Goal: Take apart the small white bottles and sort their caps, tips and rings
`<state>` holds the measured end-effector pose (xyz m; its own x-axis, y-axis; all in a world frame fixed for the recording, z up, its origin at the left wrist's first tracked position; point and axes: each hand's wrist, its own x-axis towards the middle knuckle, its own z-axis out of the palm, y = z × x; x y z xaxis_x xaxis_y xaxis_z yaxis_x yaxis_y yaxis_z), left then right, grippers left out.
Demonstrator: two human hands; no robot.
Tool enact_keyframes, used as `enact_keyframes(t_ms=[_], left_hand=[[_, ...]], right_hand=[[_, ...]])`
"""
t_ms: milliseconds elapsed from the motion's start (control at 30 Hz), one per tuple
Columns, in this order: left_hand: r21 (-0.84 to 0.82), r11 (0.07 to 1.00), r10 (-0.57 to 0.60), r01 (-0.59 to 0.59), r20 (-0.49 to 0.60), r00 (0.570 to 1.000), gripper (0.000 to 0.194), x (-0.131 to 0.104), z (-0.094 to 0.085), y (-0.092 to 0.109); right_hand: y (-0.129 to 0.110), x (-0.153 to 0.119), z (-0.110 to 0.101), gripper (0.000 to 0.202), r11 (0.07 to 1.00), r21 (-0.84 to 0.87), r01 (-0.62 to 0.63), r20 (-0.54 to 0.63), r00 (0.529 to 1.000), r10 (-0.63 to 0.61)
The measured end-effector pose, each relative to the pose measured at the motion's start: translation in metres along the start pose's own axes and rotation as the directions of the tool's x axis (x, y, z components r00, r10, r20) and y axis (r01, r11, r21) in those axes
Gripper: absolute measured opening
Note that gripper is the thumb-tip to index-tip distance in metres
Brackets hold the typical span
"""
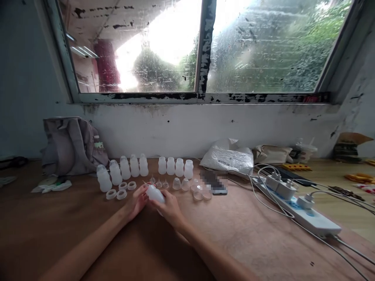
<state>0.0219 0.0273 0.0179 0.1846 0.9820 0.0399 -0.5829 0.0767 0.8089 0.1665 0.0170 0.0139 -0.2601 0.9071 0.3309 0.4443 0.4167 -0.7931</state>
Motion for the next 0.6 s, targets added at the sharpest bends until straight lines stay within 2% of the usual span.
enact_keyframes(t_ms=[67, 100, 133, 167, 200, 300, 433, 533, 600], left_hand=[[0.007, 1.000, -0.022, 0.022, -0.062, 0.998, 0.032, 0.010, 0.017, -0.006], [0.024, 1.000, 0.023, -0.020, -0.150, 0.988, 0.030, 0.016, 0.027, -0.010], [0.064, 0.996, 0.080, -0.066, -0.255, 0.964, 0.027, 0.022, 0.037, -0.013], [0.116, 0.987, 0.140, -0.109, -0.309, 0.941, 0.023, 0.027, 0.045, -0.015], [0.174, 0.976, 0.182, -0.132, -0.315, 0.931, 0.020, 0.031, 0.053, -0.017], [0.268, 0.951, 0.220, -0.151, -0.249, 0.943, 0.010, 0.037, 0.064, -0.017], [0.272, 0.947, 0.219, -0.170, -0.157, 0.963, 0.006, 0.030, 0.058, -0.009], [0.247, 0.951, 0.218, -0.185, -0.113, 0.969, 0.006, 0.020, 0.051, -0.003], [0.233, 0.954, 0.212, -0.187, -0.091, 0.973, 0.007, 0.014, 0.047, -0.001]], right_hand=[[0.003, 0.000, 0.002, 0.040, 0.978, -0.161, 0.135, -0.140, 0.977, -0.158], [0.004, 0.000, 0.001, 0.042, 0.965, -0.208, 0.157, -0.185, 0.963, -0.197], [0.005, 0.000, 0.000, 0.044, 0.964, -0.219, 0.151, -0.210, 0.958, -0.197], [0.005, 0.001, -0.002, 0.044, 0.974, -0.191, 0.124, -0.218, 0.962, -0.165], [0.005, 0.002, -0.006, 0.044, 0.987, -0.133, 0.085, -0.211, 0.971, -0.112], [-0.002, 0.002, -0.014, 0.038, 0.988, 0.146, -0.050, -0.114, 0.991, 0.067], [-0.015, -0.002, -0.013, 0.034, 0.845, 0.490, -0.215, 0.079, 0.976, 0.202], [-0.021, -0.007, -0.006, 0.035, 0.747, 0.594, -0.298, 0.209, 0.954, 0.215], [-0.022, -0.008, -0.003, 0.036, 0.720, 0.610, -0.331, 0.266, 0.941, 0.208]])
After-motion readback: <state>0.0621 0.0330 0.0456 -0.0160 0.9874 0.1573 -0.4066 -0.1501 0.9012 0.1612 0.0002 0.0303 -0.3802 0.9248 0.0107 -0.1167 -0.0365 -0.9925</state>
